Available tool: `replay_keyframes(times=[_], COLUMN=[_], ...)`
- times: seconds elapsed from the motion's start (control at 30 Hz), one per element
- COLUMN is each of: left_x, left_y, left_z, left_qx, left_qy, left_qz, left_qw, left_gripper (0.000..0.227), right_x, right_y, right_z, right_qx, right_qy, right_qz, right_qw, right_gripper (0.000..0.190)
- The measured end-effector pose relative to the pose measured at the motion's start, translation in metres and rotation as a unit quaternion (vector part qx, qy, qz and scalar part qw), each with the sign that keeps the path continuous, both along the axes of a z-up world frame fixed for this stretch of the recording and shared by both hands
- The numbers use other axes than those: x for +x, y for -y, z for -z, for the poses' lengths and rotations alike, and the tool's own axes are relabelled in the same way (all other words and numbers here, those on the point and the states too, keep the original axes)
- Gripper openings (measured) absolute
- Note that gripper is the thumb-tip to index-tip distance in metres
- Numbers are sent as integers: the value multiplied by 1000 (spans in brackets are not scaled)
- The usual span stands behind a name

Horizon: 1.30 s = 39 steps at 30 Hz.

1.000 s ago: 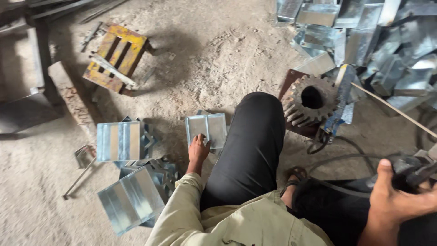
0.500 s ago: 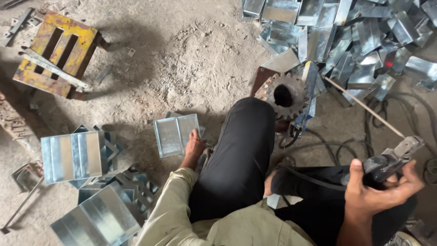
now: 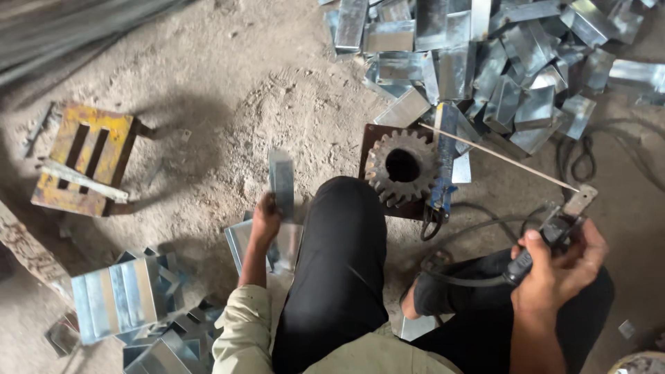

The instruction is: The person sits on the floor and welds small square metal frames using a handheld welding tool. They repeatedly pick up frames, position them on a gear-like jig, and apply welds to the corners, creating bright sparks. The person handles the frames one at a time, placing finished pieces aside.

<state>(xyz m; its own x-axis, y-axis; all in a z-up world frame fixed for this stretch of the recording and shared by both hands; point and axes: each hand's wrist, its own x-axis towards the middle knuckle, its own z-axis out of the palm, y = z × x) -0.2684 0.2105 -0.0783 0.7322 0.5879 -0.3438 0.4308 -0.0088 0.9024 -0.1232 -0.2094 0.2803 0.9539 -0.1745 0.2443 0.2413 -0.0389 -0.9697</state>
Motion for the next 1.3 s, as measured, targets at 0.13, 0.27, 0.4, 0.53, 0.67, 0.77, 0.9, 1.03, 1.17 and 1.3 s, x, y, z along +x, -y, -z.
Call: replay_keyframes(times=[0.13, 0.27, 0.4, 0.53, 0.67, 0.77, 0.9, 1.03, 1.17, 1.3], left_x=[82, 163, 233, 254, 262, 263, 261, 262, 259, 258], left_y=[-22, 31, 119, 165, 168, 173, 170, 163, 162, 156], left_z=[-144, -289, -306, -254, -222, -212, -202, -201, -220, -238], left_qx=[225, 393, 531, 407, 410, 454, 473, 486, 454, 414], left_qy=[227, 88, 0, -37, 22, 44, 39, 35, 32, 57], left_qz=[50, 170, 301, 392, 369, 358, 370, 358, 338, 297], left_qw=[946, 900, 792, 824, 834, 815, 799, 796, 824, 859], left_gripper=[55, 76, 77, 75, 74, 77, 77, 79, 89, 95], right_x=[-3, -12, -16, -23, -28, -30, -32, -30, -30, -31], right_y=[12, 24, 33, 40, 42, 42, 44, 44, 42, 43], right_z=[0, 4, 4, -4, -13, -16, -17, -18, -20, -19], right_qx=[-72, -164, -204, -277, -327, -364, -339, -341, -343, -344], right_qy=[82, 166, 165, 179, 204, 213, 202, 214, 212, 212], right_qz=[-9, 7, 11, 54, 56, 66, 54, 52, 47, 48], right_qw=[994, 972, 965, 942, 921, 904, 917, 914, 914, 914], right_gripper=[72, 73, 79, 80, 78, 79, 79, 77, 78, 77])
